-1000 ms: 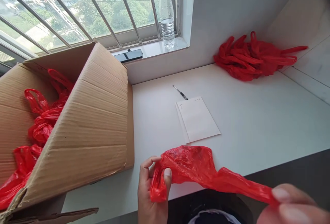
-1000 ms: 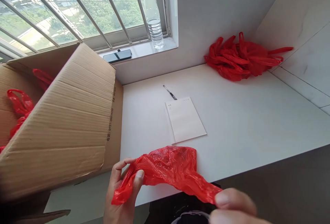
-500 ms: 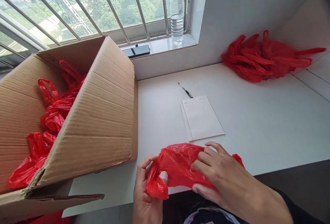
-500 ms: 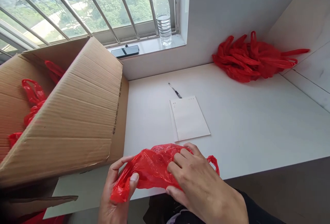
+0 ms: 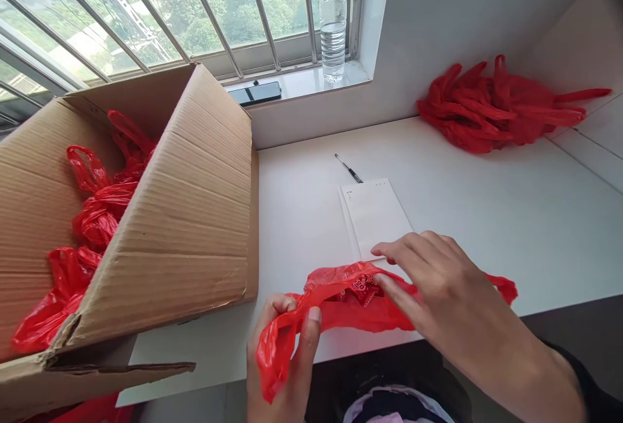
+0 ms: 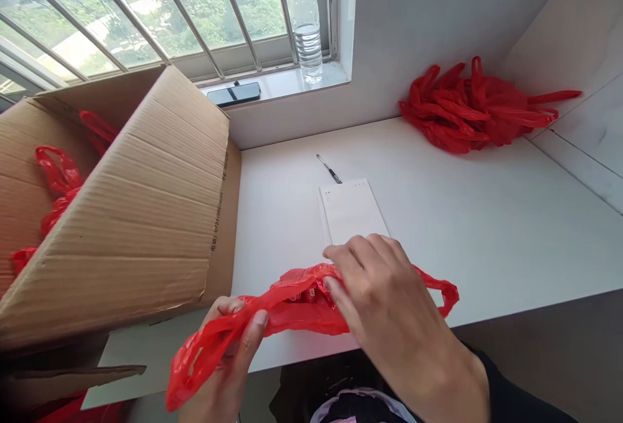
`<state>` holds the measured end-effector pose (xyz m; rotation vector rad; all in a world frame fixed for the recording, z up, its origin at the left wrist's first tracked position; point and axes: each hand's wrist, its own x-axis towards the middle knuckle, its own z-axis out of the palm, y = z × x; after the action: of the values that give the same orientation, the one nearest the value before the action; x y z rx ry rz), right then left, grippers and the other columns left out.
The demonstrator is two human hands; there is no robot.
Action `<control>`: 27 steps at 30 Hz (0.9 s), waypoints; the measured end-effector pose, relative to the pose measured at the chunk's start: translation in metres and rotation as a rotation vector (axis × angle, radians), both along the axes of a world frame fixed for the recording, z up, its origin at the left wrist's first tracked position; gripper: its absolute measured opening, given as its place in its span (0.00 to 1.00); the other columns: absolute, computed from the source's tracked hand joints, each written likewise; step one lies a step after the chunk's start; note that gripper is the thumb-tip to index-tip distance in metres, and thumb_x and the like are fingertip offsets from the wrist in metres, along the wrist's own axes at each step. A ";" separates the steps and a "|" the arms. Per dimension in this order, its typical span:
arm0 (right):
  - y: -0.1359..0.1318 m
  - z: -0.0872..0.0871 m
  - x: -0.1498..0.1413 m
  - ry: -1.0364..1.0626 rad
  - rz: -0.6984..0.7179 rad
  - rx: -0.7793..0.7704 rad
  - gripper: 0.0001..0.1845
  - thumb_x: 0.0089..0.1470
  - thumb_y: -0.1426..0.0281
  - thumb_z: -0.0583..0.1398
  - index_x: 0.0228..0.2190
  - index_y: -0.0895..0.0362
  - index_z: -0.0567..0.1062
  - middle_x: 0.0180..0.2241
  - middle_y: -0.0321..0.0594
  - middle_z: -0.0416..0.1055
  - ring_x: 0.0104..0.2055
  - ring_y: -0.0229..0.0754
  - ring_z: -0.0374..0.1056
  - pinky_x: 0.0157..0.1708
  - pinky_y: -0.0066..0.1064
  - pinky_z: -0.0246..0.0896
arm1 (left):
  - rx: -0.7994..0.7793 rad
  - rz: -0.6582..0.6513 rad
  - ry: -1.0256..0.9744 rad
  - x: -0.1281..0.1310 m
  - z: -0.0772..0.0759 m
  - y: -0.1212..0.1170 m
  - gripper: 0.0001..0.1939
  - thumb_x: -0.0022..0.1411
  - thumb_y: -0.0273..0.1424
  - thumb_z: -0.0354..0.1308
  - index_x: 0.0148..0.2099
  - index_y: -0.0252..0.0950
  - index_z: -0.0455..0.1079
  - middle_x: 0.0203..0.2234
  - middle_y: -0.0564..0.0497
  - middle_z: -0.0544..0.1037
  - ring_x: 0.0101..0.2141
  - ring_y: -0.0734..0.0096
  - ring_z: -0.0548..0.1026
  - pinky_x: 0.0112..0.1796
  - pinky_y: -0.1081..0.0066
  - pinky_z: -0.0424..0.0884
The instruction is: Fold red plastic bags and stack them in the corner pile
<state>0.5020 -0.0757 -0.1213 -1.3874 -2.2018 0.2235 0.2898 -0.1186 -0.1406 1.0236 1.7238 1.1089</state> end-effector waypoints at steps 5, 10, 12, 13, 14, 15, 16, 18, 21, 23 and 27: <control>-0.034 -0.003 -0.033 0.134 0.315 -0.081 0.20 0.60 0.82 0.51 0.46 0.50 0.72 0.38 0.41 0.76 0.37 0.47 0.73 0.36 0.38 0.72 | 0.012 0.005 -0.131 0.004 -0.002 0.004 0.13 0.62 0.40 0.65 0.47 0.46 0.69 0.42 0.54 0.78 0.43 0.64 0.77 0.44 0.71 0.72; -0.020 -0.025 -0.053 -0.185 0.248 -0.519 0.27 0.45 0.89 0.53 0.45 0.57 0.71 0.41 0.45 0.76 0.36 0.49 0.76 0.32 0.38 0.74 | -0.047 0.047 -0.351 -0.001 -0.011 0.004 0.14 0.60 0.36 0.67 0.49 0.44 0.74 0.45 0.51 0.79 0.44 0.63 0.78 0.45 0.71 0.75; -0.012 -0.027 -0.050 -0.276 0.227 -0.699 0.26 0.46 0.90 0.53 0.44 0.56 0.71 0.36 0.41 0.76 0.33 0.49 0.75 0.32 0.39 0.73 | -0.063 0.029 -0.493 -0.006 -0.018 0.004 0.09 0.61 0.36 0.66 0.44 0.43 0.77 0.46 0.50 0.79 0.45 0.63 0.78 0.42 0.72 0.77; -0.010 -0.027 -0.046 -0.314 0.226 -0.730 0.24 0.48 0.90 0.53 0.43 0.57 0.71 0.32 0.40 0.74 0.31 0.50 0.74 0.31 0.40 0.72 | -0.064 0.010 -0.539 -0.008 -0.021 0.004 0.07 0.62 0.35 0.66 0.43 0.42 0.77 0.47 0.50 0.78 0.45 0.63 0.77 0.40 0.72 0.77; -0.010 -0.029 -0.042 -0.325 0.234 -0.695 0.22 0.50 0.90 0.53 0.42 0.58 0.72 0.31 0.41 0.73 0.30 0.50 0.73 0.30 0.42 0.71 | -0.066 -0.011 -0.565 -0.010 -0.025 0.005 0.05 0.62 0.35 0.66 0.41 0.42 0.77 0.46 0.50 0.78 0.44 0.64 0.77 0.39 0.72 0.77; -0.012 -0.030 -0.038 -0.305 0.254 -0.604 0.20 0.53 0.89 0.52 0.42 0.60 0.72 0.32 0.44 0.74 0.32 0.52 0.73 0.32 0.44 0.71 | -0.069 -0.033 -0.576 -0.011 -0.028 0.006 0.04 0.62 0.34 0.67 0.40 0.42 0.77 0.43 0.51 0.78 0.41 0.66 0.77 0.39 0.73 0.77; -0.014 -0.033 -0.034 -0.260 0.286 -0.487 0.19 0.55 0.88 0.51 0.44 0.62 0.73 0.36 0.49 0.74 0.37 0.54 0.73 0.36 0.47 0.71 | -0.073 -0.037 -0.579 -0.011 -0.030 0.007 0.04 0.61 0.33 0.68 0.39 0.42 0.77 0.40 0.52 0.78 0.39 0.68 0.76 0.39 0.73 0.77; -0.016 -0.040 -0.030 -0.152 0.336 -0.287 0.19 0.58 0.87 0.50 0.44 0.62 0.74 0.43 0.53 0.72 0.45 0.56 0.70 0.45 0.50 0.69 | -0.082 0.042 -0.580 -0.009 -0.034 0.010 0.07 0.58 0.33 0.71 0.37 0.42 0.77 0.34 0.55 0.78 0.33 0.72 0.75 0.39 0.74 0.76; -0.011 -0.049 -0.037 -0.189 0.422 -0.368 0.16 0.53 0.89 0.53 0.34 0.58 0.74 0.38 0.45 0.72 0.41 0.50 0.69 0.43 0.44 0.68 | -0.076 0.238 -0.574 -0.003 -0.037 0.015 0.12 0.52 0.39 0.75 0.34 0.41 0.78 0.29 0.56 0.78 0.32 0.70 0.75 0.39 0.73 0.77; -0.003 -0.054 -0.045 -0.243 0.429 -0.522 0.17 0.49 0.90 0.56 0.32 0.58 0.74 0.32 0.41 0.72 0.33 0.47 0.69 0.34 0.39 0.67 | -0.064 0.282 -0.564 0.001 -0.039 0.016 0.14 0.51 0.43 0.75 0.33 0.40 0.79 0.28 0.54 0.79 0.35 0.66 0.77 0.39 0.72 0.77; 0.011 -0.064 -0.056 -0.169 0.311 -0.615 0.17 0.52 0.88 0.57 0.38 0.59 0.76 0.30 0.41 0.75 0.29 0.46 0.70 0.28 0.33 0.62 | -0.016 0.321 -0.567 0.004 -0.044 0.012 0.17 0.46 0.47 0.75 0.32 0.41 0.80 0.28 0.53 0.80 0.38 0.61 0.79 0.38 0.70 0.78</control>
<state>0.4461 -0.0647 -0.1850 -1.3799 -2.6129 0.9973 0.2936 -0.1062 -0.1848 0.3644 1.4464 1.4192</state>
